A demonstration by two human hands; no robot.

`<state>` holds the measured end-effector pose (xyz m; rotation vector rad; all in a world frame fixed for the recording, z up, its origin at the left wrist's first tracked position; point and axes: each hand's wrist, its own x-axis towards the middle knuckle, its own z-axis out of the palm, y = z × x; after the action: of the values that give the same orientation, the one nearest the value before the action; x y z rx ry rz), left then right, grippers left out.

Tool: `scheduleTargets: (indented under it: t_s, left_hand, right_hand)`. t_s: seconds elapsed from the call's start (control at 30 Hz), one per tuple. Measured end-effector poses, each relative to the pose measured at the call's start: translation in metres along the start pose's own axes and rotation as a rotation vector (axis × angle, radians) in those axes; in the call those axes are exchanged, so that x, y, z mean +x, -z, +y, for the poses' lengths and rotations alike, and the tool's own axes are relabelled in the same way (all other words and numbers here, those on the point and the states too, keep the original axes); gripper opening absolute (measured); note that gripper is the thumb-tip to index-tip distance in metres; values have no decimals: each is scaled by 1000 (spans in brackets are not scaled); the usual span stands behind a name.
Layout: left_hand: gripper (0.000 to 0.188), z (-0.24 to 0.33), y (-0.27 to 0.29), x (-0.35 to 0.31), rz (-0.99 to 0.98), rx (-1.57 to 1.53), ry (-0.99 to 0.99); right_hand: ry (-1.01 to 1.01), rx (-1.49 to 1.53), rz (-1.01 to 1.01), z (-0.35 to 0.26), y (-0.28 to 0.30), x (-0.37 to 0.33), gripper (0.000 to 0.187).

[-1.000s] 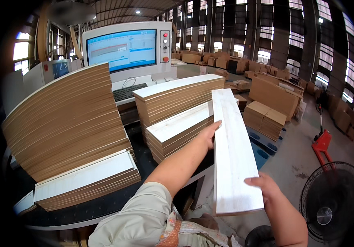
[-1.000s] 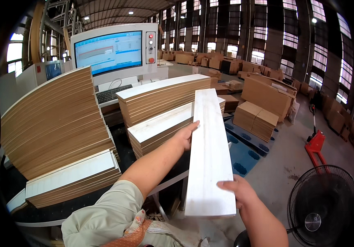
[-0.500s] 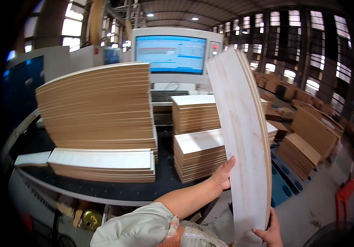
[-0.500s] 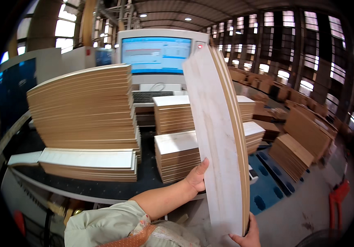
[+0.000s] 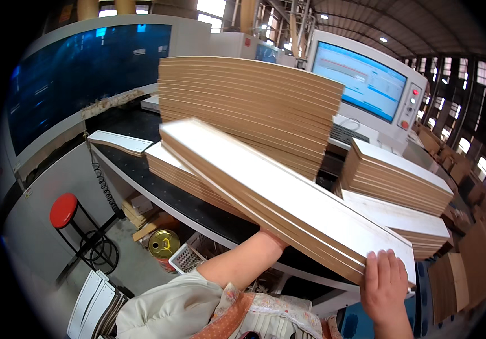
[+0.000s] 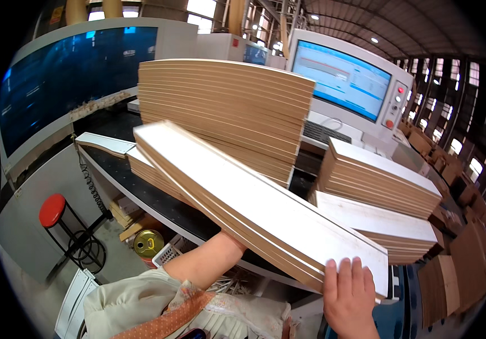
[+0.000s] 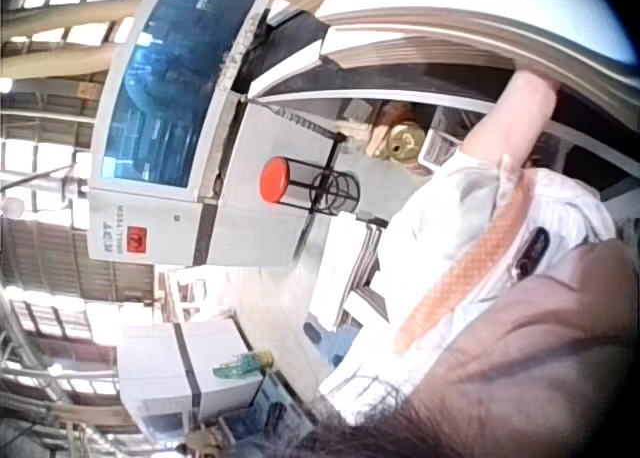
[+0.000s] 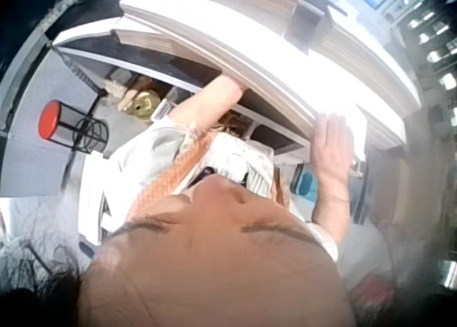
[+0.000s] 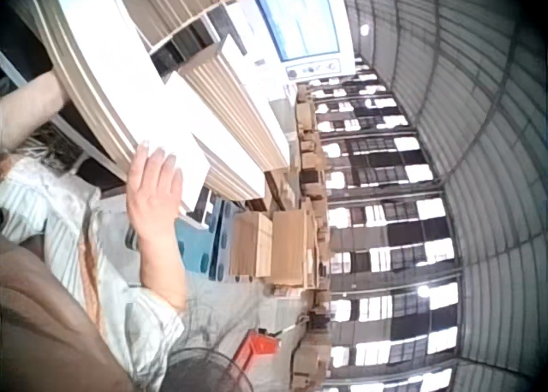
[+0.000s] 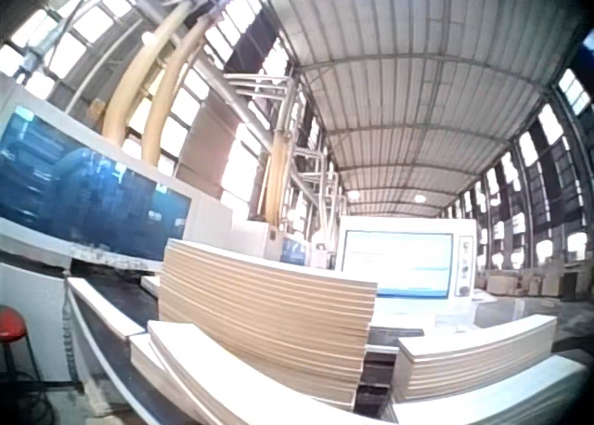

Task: The person stacks wooden panels on a workbench, arranges panels onto another machine table, and cleans them by blowing air over them with an air blow gun.

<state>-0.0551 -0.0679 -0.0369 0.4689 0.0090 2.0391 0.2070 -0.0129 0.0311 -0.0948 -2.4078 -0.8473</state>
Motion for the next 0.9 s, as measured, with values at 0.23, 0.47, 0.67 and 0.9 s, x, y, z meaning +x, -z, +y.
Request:
scheduleTargets:
  t_s: [0.23, 0.47, 0.67, 0.9]
  left_hand:
    - [65, 96, 33, -11, 2, -78, -76]
    - [49, 139, 70, -21, 323, -153, -5]
    - [36, 166, 106, -88, 244, 413, 429]
    - [13, 317, 154, -126, 765, 808, -755]
  right_hand:
    - [201, -3, -13, -34, -34, 102, 43]
    - [240, 30, -31, -72, -73, 172, 42]
    - [238, 149, -48, -101, -157, 194, 47]
    - [-561, 562, 159, -106, -192, 127, 65]
